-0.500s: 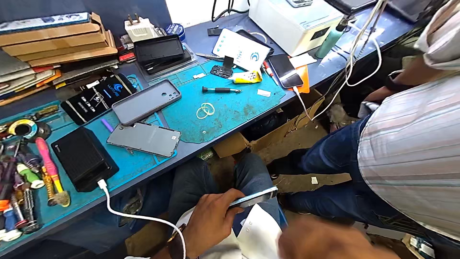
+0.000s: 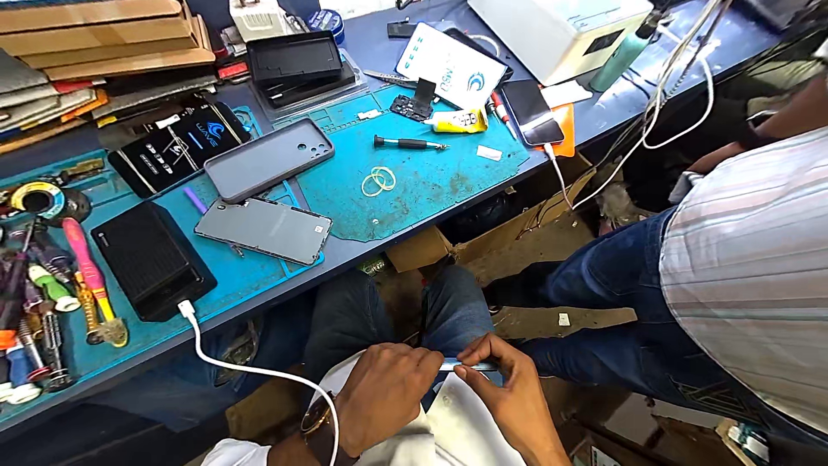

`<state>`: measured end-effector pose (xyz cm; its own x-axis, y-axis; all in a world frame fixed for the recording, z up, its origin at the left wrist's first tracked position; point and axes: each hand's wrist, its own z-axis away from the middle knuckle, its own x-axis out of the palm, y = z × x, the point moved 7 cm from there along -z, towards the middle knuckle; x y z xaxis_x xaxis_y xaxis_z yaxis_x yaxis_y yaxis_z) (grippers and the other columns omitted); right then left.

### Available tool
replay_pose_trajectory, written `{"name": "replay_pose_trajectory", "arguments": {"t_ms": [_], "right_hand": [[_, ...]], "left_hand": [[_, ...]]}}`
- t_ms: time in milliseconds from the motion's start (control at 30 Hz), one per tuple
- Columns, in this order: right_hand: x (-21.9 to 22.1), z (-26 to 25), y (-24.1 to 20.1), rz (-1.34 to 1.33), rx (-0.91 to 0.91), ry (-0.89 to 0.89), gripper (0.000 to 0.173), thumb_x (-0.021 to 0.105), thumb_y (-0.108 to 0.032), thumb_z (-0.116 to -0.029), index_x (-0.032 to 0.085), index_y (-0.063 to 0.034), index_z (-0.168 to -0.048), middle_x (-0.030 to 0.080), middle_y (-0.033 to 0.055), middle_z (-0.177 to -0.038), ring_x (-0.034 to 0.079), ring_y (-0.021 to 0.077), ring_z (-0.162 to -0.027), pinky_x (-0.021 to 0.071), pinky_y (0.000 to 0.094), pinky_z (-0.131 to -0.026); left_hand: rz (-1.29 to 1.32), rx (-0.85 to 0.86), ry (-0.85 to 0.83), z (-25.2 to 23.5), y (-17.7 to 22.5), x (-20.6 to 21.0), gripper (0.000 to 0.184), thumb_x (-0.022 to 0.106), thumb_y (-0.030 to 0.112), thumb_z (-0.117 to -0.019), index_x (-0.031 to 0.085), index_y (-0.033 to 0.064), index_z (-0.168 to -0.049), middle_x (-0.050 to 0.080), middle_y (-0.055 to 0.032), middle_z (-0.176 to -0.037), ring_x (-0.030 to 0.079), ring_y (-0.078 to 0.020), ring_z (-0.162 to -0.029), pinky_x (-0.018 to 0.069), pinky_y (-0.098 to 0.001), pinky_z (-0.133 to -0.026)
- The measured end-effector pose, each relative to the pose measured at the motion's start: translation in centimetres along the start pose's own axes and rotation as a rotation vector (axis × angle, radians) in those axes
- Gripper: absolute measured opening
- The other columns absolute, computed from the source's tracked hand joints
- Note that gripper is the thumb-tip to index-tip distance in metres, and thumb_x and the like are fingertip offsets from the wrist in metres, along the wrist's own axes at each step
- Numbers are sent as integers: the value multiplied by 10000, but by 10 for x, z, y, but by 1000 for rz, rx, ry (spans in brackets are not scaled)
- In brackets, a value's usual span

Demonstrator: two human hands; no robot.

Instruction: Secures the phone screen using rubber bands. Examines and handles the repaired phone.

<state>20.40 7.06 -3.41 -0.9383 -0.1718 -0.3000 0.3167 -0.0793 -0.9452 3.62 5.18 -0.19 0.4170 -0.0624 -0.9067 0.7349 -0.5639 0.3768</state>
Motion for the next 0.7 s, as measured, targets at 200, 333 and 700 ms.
{"name": "replay_pose_trajectory", "arguments": {"t_ms": [200, 333, 700], "right_hand": [[11, -5, 7, 13, 50, -98, 156, 796, -206, -788, 663, -127, -813, 698, -9, -824, 683, 107, -795, 577, 287, -718], [14, -30, -7, 91, -1, -241, 179, 782, -300, -843, 694, -147, -868, 712, -39, -844, 689, 98, -812, 585, 308, -736], [47, -192, -141, 554, -599, -7, 177, 730, -293, -932, 783, -148, -1018, 707, 27, -931, 682, 174, -811, 585, 415, -707]], "left_hand": [[23, 6, -62, 3, -2, 5, 100, 623, 144, -950, 707, 100, -985, 712, -46, -801, 715, -222, -700, 587, -385, -580], [263, -212, -202, 6, -23, 7, 186, 585, 204, -1004, 703, 100, -1103, 727, -104, -885, 724, -299, -793, 581, -504, -672], [1434, -630, 281, 39, -67, 17, 269, 714, 21, -914, 677, -47, -1171, 763, -122, -974, 743, -187, -902, 620, -337, -838]]}}
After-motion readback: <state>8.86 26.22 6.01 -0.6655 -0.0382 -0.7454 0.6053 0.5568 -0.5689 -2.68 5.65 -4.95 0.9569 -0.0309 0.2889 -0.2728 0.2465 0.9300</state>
